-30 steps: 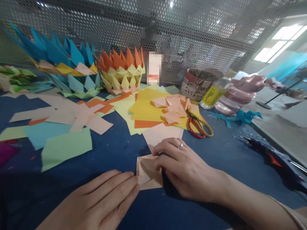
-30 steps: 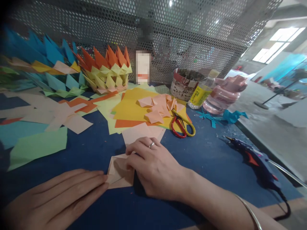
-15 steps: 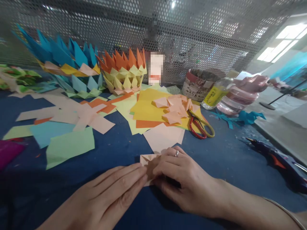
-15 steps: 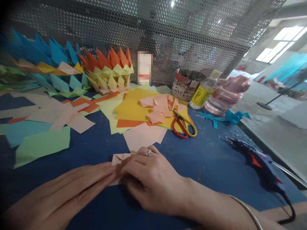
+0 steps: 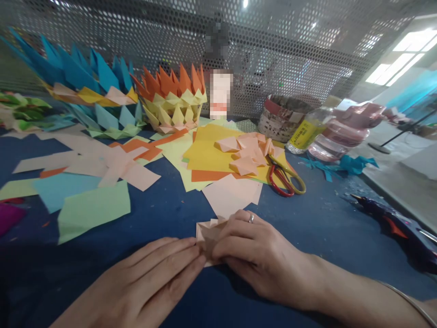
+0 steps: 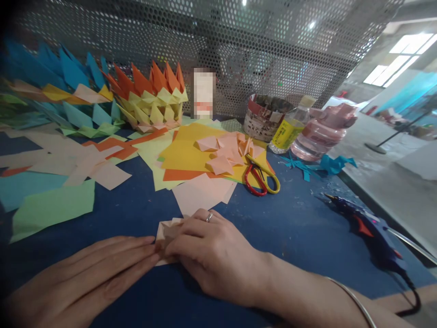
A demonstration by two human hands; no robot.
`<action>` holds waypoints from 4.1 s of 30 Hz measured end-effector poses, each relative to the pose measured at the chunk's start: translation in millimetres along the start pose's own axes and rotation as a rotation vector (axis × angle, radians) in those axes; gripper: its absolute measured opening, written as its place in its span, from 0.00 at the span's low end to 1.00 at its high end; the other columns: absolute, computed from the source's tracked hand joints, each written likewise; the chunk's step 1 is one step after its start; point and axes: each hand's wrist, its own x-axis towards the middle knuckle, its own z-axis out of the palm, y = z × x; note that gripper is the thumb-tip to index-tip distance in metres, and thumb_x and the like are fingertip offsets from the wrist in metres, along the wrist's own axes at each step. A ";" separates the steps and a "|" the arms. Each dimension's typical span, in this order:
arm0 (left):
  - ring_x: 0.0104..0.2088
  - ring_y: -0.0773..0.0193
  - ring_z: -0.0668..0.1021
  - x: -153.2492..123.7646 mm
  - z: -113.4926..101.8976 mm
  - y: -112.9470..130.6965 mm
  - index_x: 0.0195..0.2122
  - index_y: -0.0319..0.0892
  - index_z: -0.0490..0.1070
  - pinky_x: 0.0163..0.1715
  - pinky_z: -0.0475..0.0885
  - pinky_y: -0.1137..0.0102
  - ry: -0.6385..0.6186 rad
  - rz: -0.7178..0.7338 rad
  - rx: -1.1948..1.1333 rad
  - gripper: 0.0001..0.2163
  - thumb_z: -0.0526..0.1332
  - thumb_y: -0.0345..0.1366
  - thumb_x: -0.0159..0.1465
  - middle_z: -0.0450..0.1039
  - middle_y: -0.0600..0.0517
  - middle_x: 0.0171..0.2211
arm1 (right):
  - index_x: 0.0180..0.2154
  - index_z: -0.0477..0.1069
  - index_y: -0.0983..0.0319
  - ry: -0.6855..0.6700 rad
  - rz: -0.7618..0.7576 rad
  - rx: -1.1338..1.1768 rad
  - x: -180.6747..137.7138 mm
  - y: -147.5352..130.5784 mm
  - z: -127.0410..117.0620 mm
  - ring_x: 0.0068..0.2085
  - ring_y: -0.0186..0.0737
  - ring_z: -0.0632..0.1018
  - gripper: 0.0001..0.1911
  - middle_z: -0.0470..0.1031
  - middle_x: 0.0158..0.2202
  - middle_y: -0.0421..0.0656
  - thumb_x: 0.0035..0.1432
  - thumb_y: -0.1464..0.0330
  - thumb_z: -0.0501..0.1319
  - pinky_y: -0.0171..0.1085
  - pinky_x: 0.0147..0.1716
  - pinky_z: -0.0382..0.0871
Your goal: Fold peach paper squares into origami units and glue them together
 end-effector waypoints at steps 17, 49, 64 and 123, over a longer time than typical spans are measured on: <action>0.64 0.62 0.73 3.5 5.4 -5.0 0.61 0.41 0.73 0.75 0.47 0.61 0.099 0.069 0.005 0.24 0.54 0.25 0.65 0.76 0.53 0.61 | 0.43 0.78 0.63 -0.063 -0.176 -0.318 -2.0 -1.0 -4.2 0.52 0.40 0.78 0.12 0.81 0.52 0.44 0.74 0.75 0.56 0.39 0.52 0.73; 0.62 0.64 0.76 2.5 6.9 -0.1 0.61 0.44 0.73 0.74 0.54 0.62 0.113 -0.003 -0.034 0.25 0.53 0.24 0.64 0.77 0.55 0.61 | 0.45 0.79 0.64 -0.016 0.024 -0.092 1.6 19.7 -23.3 0.50 0.45 0.75 0.17 0.75 0.49 0.52 0.65 0.83 0.54 0.44 0.51 0.74; 0.57 0.59 0.81 -2.1 8.2 4.5 0.69 0.49 0.64 0.61 0.73 0.65 0.065 -0.076 -0.073 0.29 0.52 0.27 0.67 0.78 0.53 0.60 | 0.40 0.76 0.60 -0.042 -0.027 -0.145 -2.5 7.6 -12.4 0.42 0.40 0.76 0.09 0.80 0.38 0.43 0.73 0.71 0.58 0.41 0.47 0.68; 0.50 0.61 0.80 38.5 -21.7 -16.8 0.51 0.39 0.76 0.62 0.67 0.65 0.345 0.005 0.004 0.15 0.55 0.20 0.70 0.82 0.50 0.47 | 0.43 0.78 0.60 0.369 -0.134 -0.206 -3.8 -7.8 -6.0 0.42 0.40 0.76 0.13 0.81 0.39 0.44 0.66 0.81 0.58 0.39 0.46 0.71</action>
